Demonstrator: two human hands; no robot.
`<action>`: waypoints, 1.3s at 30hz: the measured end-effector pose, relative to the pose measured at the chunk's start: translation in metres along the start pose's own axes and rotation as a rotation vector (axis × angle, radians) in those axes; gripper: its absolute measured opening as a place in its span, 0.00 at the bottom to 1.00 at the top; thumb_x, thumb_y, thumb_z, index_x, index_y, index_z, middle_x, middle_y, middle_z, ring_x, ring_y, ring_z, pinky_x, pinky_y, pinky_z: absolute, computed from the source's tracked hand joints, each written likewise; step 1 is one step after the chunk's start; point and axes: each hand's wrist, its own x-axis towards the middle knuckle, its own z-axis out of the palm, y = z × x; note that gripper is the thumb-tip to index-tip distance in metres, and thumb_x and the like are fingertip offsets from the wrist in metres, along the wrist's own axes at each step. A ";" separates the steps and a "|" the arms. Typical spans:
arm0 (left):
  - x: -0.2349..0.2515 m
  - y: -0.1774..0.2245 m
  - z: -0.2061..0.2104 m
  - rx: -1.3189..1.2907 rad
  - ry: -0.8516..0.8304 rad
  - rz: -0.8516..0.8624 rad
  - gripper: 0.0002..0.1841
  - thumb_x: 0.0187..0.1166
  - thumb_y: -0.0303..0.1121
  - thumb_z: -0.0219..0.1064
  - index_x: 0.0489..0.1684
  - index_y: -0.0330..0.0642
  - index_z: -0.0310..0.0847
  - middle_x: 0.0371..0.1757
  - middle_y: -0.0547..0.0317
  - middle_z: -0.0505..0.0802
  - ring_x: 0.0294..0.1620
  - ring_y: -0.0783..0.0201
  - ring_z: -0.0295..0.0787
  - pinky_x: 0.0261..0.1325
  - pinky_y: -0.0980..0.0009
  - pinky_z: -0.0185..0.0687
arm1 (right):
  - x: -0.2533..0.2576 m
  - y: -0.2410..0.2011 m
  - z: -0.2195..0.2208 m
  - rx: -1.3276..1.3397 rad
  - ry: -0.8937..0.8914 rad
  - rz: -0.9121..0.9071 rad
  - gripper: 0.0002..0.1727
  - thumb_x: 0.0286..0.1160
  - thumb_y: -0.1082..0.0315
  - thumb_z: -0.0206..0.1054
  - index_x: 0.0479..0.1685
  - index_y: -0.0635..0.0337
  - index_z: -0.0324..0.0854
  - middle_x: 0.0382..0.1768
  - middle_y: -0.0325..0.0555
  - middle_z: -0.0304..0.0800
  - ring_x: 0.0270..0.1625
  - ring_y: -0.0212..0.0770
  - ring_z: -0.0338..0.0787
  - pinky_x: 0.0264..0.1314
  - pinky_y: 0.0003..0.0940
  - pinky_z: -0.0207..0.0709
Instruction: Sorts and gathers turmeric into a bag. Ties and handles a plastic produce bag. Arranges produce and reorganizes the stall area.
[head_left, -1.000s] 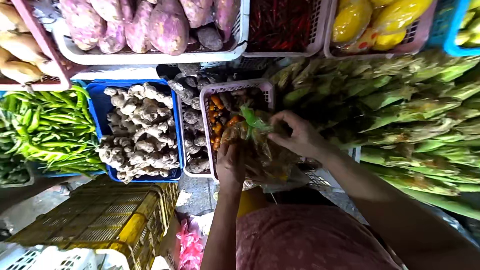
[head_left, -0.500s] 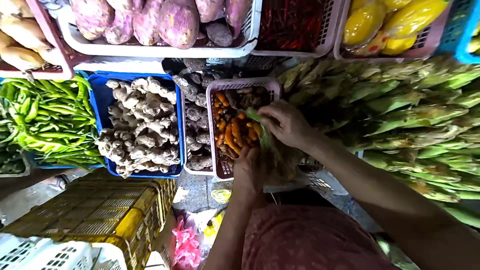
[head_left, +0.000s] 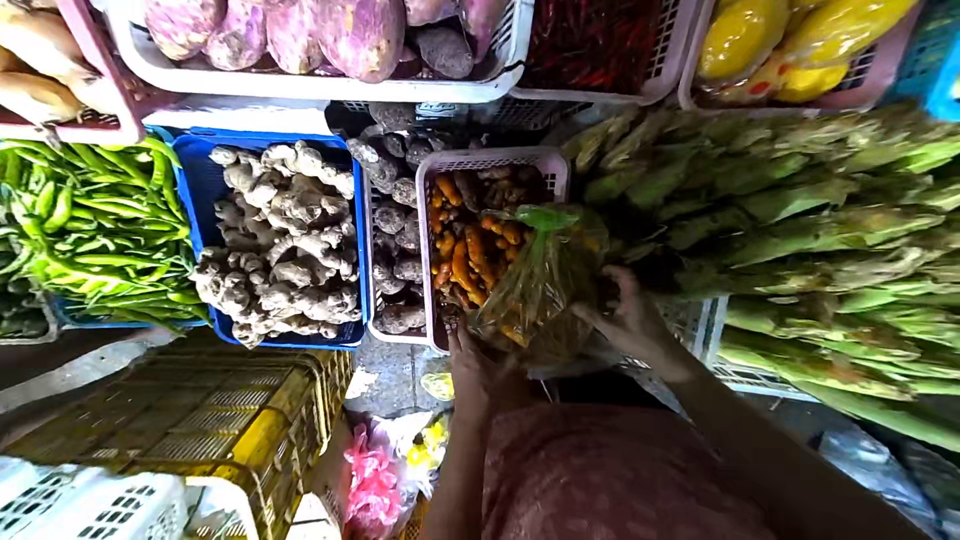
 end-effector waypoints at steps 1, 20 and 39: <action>0.003 0.004 -0.003 0.030 -0.032 -0.023 0.56 0.55 0.46 0.87 0.83 0.19 0.60 0.76 0.22 0.77 0.77 0.36 0.78 0.79 0.49 0.74 | -0.003 0.005 0.009 0.083 0.061 0.022 0.50 0.65 0.48 0.78 0.81 0.73 0.60 0.72 0.70 0.77 0.71 0.54 0.84 0.70 0.46 0.82; 0.029 0.023 -0.052 -0.530 -0.062 -0.220 0.24 0.89 0.42 0.60 0.71 0.28 0.74 0.49 0.43 0.91 0.47 0.59 0.89 0.54 0.59 0.87 | -0.019 -0.079 -0.003 0.140 -0.239 0.084 0.28 0.95 0.56 0.49 0.80 0.70 0.70 0.76 0.65 0.78 0.80 0.52 0.78 0.85 0.47 0.65; -0.012 0.067 -0.044 -0.082 0.028 0.193 0.29 0.73 0.29 0.71 0.75 0.27 0.73 0.73 0.30 0.81 0.72 0.42 0.82 0.72 0.48 0.79 | -0.024 -0.071 0.006 0.595 -0.199 0.333 0.45 0.72 0.57 0.77 0.89 0.57 0.59 0.77 0.57 0.76 0.75 0.49 0.80 0.74 0.51 0.78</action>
